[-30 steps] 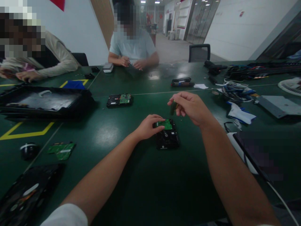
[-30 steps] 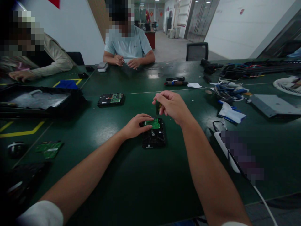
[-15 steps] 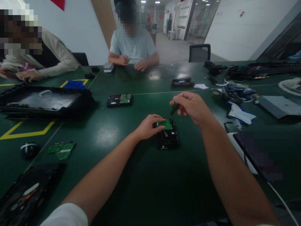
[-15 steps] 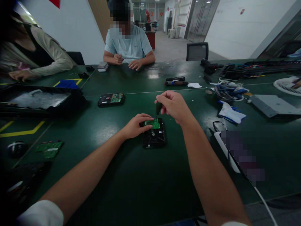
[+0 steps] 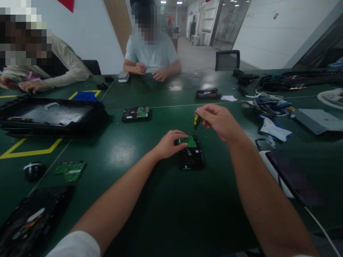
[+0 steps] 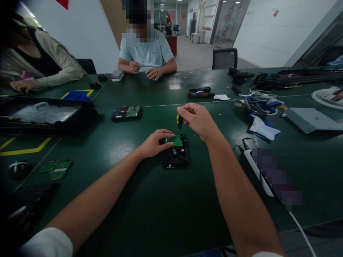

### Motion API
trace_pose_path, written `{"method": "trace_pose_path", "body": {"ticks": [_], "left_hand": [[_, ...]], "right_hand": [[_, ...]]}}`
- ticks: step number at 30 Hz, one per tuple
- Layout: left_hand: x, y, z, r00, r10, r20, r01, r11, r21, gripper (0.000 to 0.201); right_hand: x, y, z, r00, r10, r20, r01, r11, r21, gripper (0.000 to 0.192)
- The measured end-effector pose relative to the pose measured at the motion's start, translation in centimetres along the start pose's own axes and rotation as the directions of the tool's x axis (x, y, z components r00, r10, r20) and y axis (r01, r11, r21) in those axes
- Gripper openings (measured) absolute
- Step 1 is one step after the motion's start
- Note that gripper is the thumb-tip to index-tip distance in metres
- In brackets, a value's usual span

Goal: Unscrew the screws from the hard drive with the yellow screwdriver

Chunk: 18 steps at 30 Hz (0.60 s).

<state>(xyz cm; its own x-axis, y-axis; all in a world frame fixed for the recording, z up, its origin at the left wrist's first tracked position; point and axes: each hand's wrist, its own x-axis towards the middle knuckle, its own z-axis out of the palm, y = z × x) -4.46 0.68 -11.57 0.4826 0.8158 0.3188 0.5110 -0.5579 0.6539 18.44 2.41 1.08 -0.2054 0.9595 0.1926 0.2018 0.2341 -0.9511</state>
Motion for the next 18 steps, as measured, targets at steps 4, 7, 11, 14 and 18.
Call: {"method": "trace_pose_path", "body": {"ticks": [4, 7, 11, 14, 18], "left_hand": [[-0.05, 0.14, -0.06, 1.0, 0.001, -0.002, -0.001, 1.0, -0.004, 0.039], [-0.08, 0.19, -0.04, 1.0, 0.006, -0.013, -0.006, 1.0, -0.011, 0.039], [-0.07, 0.16, 0.02, 1.0, -0.002, -0.006, 0.002, 1.0, -0.013, 0.04], [-0.05, 0.22, 0.0, 1.0, -0.011, -0.003, 0.011, 1.0, -0.01, 0.04], [-0.04, 0.33, -0.11, 1.0, -0.004, -0.004, 0.004, 1.0, -0.005, 0.039]], "right_hand": [[-0.02, -0.26, 0.09, 0.998, 0.048, -0.038, -0.047, 0.999, 0.017, 0.023], [-0.01, -0.32, 0.17, 0.997, 0.073, -0.015, -0.072, 0.996, 0.061, 0.017], [0.03, -0.12, 0.25, 0.997, 0.066, 0.036, -0.069, 0.992, 0.107, 0.019], [0.02, 0.0, 0.24, 0.997, 0.052, 0.052, -0.058, 0.991, 0.118, 0.02], [-0.03, -0.14, 0.1, 1.0, 0.019, -0.001, -0.019, 0.999, 0.041, 0.02]]}}
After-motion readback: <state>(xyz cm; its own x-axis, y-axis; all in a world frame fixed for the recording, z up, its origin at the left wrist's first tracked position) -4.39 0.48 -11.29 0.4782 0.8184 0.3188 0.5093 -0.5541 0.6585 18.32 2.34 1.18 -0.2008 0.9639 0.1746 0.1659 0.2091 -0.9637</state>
